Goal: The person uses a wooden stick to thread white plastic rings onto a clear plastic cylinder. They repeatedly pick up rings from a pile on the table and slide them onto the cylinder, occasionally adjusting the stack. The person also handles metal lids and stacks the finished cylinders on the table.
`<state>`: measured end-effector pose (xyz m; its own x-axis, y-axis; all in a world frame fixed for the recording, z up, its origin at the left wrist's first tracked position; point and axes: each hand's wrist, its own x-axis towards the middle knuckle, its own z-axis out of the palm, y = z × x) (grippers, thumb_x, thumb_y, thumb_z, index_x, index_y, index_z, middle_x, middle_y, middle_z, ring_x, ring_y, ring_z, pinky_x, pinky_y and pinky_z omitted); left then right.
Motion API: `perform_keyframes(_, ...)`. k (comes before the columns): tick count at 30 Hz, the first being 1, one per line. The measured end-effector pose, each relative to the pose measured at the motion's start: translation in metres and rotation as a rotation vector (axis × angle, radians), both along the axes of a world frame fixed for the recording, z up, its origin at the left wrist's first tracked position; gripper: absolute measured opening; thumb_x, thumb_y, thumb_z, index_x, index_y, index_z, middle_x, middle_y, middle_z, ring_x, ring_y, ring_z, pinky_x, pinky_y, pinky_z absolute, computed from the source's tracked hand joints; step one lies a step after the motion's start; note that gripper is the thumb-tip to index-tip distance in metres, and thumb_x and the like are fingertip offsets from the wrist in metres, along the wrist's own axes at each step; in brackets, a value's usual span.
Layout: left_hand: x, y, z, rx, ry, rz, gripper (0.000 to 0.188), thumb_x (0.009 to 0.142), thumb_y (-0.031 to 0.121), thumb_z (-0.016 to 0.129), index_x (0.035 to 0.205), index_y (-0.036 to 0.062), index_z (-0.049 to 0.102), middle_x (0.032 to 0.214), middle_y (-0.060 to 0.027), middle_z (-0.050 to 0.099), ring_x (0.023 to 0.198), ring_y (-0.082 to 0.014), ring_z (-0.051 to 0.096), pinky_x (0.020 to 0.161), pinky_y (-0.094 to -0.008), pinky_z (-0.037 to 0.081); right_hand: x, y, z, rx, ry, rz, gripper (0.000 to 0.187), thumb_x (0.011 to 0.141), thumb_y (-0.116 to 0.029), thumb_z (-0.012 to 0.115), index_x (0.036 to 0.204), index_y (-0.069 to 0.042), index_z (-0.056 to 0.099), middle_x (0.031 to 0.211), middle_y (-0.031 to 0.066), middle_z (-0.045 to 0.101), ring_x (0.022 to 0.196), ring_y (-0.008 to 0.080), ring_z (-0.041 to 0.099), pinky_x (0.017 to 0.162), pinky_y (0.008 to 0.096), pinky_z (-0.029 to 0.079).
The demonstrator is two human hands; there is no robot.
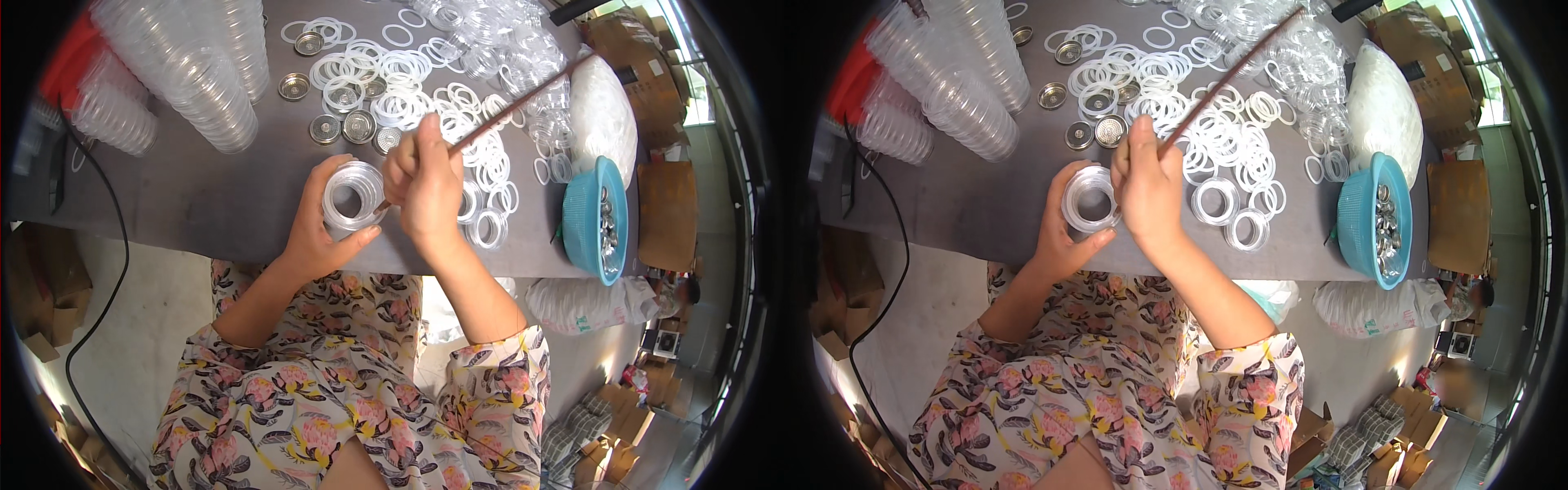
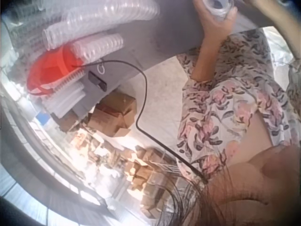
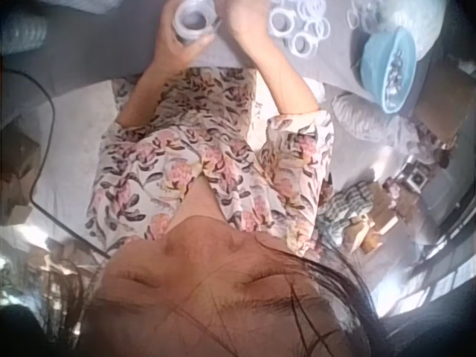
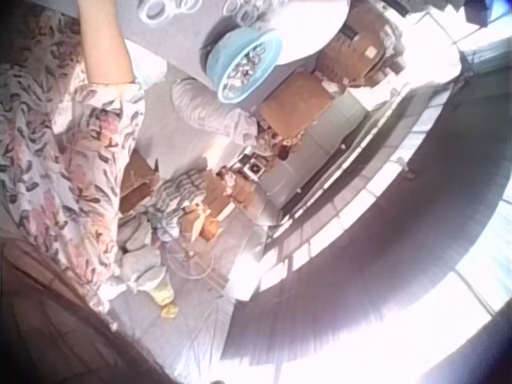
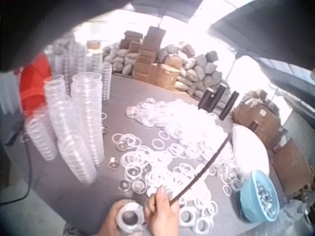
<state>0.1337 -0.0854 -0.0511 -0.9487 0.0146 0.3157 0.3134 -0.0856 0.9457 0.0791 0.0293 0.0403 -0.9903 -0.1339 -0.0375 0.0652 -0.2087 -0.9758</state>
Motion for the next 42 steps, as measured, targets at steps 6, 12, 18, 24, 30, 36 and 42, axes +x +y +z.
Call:
perform_keyframes(6, -0.007, -0.001, 0.001, -0.011, 0.014, 0.076, 0.076, 0.066, 0.009, 0.071, 0.129, 0.0003, 0.028, 0.12, -0.013, 0.041, 0.112, -0.021, 0.044, 0.095, -0.0338, 0.035, -0.009, -0.018, -0.005, -0.085, 0.107, -0.084, 0.05, 0.095, -0.035, 0.037, 0.051, -0.012, 0.032, 0.044, -0.0025, 0.03, 0.039, 0.0068, 0.028, 0.036, 0.022, 0.02)
perform_keyframes(12, -0.006, 0.002, -0.004, -0.088, 0.084, 0.143, 0.077, 0.066, 0.009, 0.071, 0.129, 0.0001, 0.028, 0.121, -0.0129, 0.041, 0.113, -0.0203, 0.043, 0.096, -0.0334, 0.034, -0.009, -0.026, -0.006, 0.186, 0.287, -0.13, 0.05, 0.095, -0.032, 0.035, 0.051, -0.008, 0.038, 0.045, -0.0017, 0.035, 0.042, 0.0066, 0.03, 0.041, 0.0238, 0.023)
perform_keyframes(18, -0.007, 0.004, -0.003, 0.013, 0.084, 0.106, 0.078, 0.067, 0.009, 0.072, 0.13, 0.0001, 0.026, 0.122, -0.0128, 0.04, 0.113, -0.0205, 0.042, 0.097, -0.0336, 0.033, -0.024, -0.047, -0.007, -0.231, 0.15, -0.202, 0.048, 0.095, -0.033, 0.034, 0.051, -0.012, 0.027, 0.043, -0.0028, 0.028, 0.037, 0.0075, 0.023, 0.035, 0.0236, 0.018)
perform_keyframes(24, -0.004, 0.006, -0.006, 0.009, 0.027, 0.148, 0.078, 0.067, 0.005, 0.07, 0.13, 0.0005, 0.025, 0.121, -0.0131, 0.041, 0.112, -0.0196, 0.043, 0.096, -0.0337, 0.035, 0.002, -0.038, -0.001, -0.198, -0.108, 0.016, 0.047, 0.094, -0.036, 0.04, 0.053, -0.014, 0.03, 0.045, -0.004, 0.027, 0.037, 0.0068, 0.023, 0.034, 0.0228, 0.018)
perform_keyframes(30, -0.006, 0.002, 0.001, 0.02, 0.013, 0.066, 0.075, 0.068, 0.003, 0.068, 0.13, 0.001, 0.026, 0.117, -0.0118, 0.043, 0.109, -0.018, 0.046, 0.093, -0.0329, 0.038, 0.004, 0.065, -0.01, 0.616, 0.145, -0.301, 0.038, 0.091, -0.023, 0.046, 0.063, 0.0, 0.057, 0.052, 0.0011, 0.05, 0.05, 0.0079, 0.044, 0.047, 0.026, 0.036)
perform_keyframes(36, -0.009, 0.006, 0.0, 0.029, 0.018, 0.084, 0.076, 0.068, 0.003, 0.068, 0.13, 0.0009, 0.025, 0.118, -0.0119, 0.043, 0.109, -0.0182, 0.046, 0.093, -0.0331, 0.038, 0.041, 0.09, -0.071, 1.395, 0.257, -0.368, 0.014, 0.075, -0.013, 0.065, 0.088, -0.008, 0.066, 0.084, 0.0091, 0.059, 0.062, 0.0247, 0.058, 0.059, 0.0321, 0.046)
perform_keyframes(42, -0.01, 0.004, 0.001, 0.019, 0.014, 0.052, 0.076, 0.069, 0.001, 0.069, 0.131, 0.0013, 0.025, 0.12, -0.0121, 0.042, 0.11, -0.0186, 0.045, 0.093, -0.0323, 0.039, 0.045, 0.084, -0.043, 1.065, 0.425, -0.365, 0.016, 0.071, -0.003, 0.064, 0.087, -0.005, 0.064, 0.084, 0.0087, 0.061, 0.068, 0.0227, 0.059, 0.062, 0.0311, 0.046)
